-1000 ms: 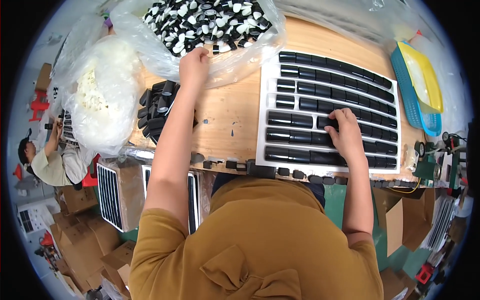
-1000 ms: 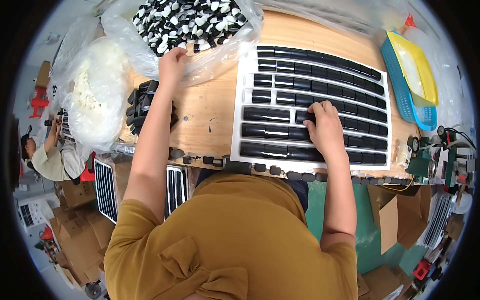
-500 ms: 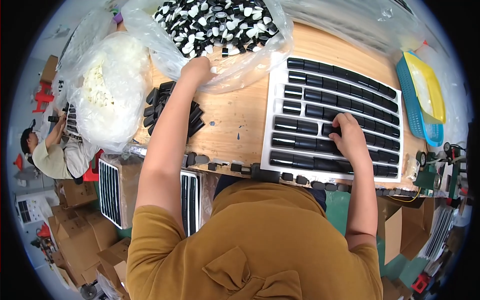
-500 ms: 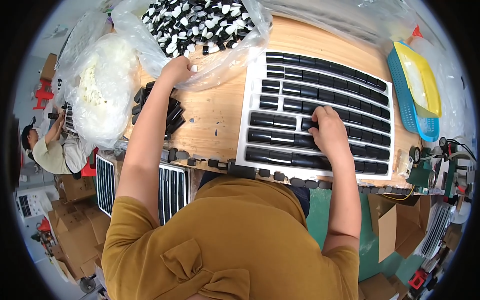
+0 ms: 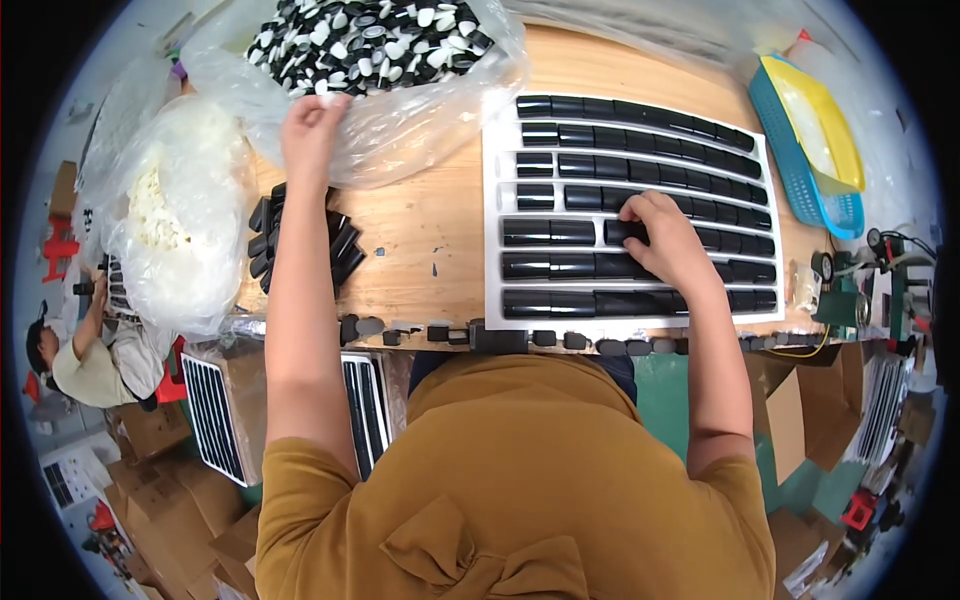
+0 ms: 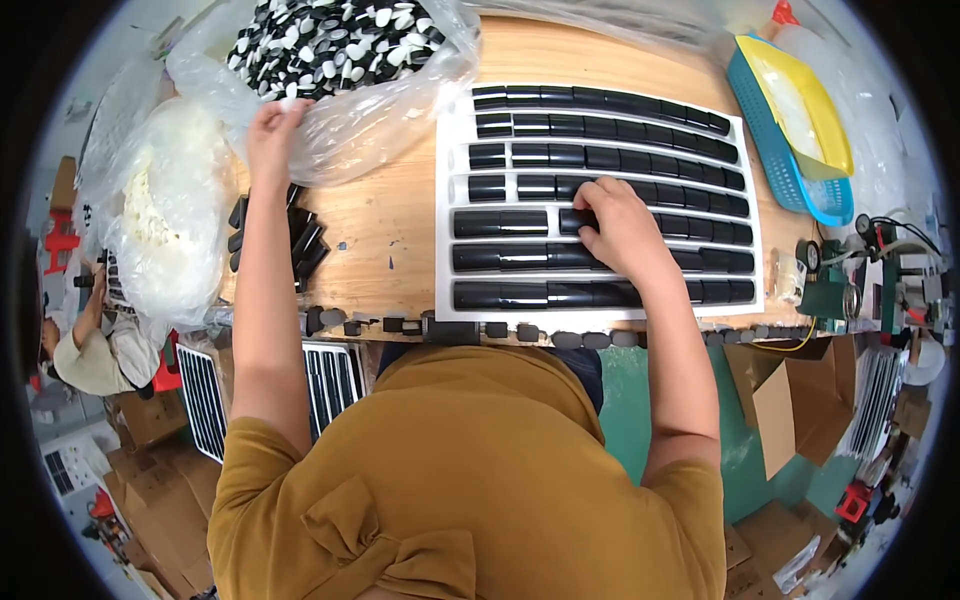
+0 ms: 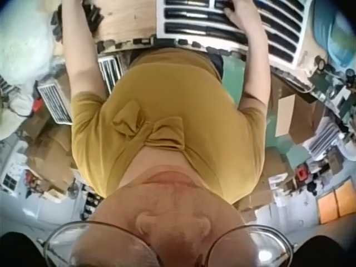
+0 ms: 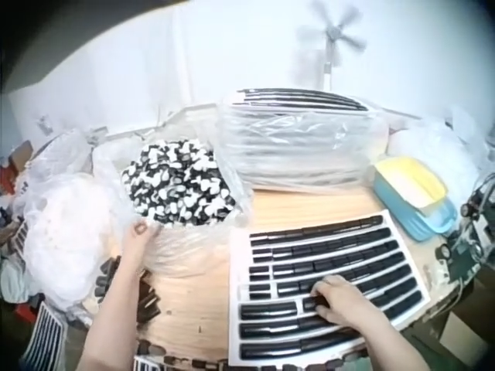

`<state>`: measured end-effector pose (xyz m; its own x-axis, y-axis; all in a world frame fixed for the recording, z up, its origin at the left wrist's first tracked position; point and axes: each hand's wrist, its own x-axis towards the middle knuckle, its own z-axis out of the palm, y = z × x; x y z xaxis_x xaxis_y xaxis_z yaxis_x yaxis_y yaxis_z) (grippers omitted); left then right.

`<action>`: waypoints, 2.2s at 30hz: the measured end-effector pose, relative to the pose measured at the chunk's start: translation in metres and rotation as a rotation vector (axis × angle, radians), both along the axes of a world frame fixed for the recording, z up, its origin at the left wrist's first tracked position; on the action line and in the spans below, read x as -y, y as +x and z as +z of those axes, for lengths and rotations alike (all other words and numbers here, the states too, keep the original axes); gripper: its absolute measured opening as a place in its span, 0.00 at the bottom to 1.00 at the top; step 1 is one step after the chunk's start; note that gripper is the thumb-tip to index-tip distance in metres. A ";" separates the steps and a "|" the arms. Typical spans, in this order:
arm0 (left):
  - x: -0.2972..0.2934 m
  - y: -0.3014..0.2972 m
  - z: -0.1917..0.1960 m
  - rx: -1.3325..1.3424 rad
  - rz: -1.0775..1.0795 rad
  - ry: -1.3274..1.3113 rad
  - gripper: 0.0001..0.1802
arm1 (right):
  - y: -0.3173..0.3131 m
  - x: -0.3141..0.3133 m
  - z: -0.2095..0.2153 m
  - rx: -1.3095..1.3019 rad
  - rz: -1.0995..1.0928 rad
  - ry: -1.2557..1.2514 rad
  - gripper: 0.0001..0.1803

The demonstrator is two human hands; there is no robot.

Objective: Assembling plastic components by attaching white end caps to black housings and placing them in a sorting tray.

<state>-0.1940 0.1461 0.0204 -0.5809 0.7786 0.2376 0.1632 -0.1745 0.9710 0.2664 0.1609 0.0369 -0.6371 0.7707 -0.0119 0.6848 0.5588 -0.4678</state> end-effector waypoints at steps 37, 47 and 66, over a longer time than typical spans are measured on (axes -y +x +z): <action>0.120 0.218 0.044 0.198 -0.789 -0.421 0.26 | -0.027 0.069 0.029 -0.789 -0.133 -0.823 0.13; 0.124 0.213 0.060 0.310 -0.801 -0.398 0.30 | -0.030 0.079 0.030 -0.822 -0.062 -0.862 0.12; 0.118 0.197 0.077 -0.241 -0.974 -0.490 0.25 | -0.036 0.080 0.028 -0.682 0.049 -0.837 0.12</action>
<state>0.0032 0.0277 0.0969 0.3484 0.9166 -0.1961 0.3587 0.0629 0.9313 0.2301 0.0813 0.0647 -0.7385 0.6564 -0.1541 0.1213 -0.0954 -0.9880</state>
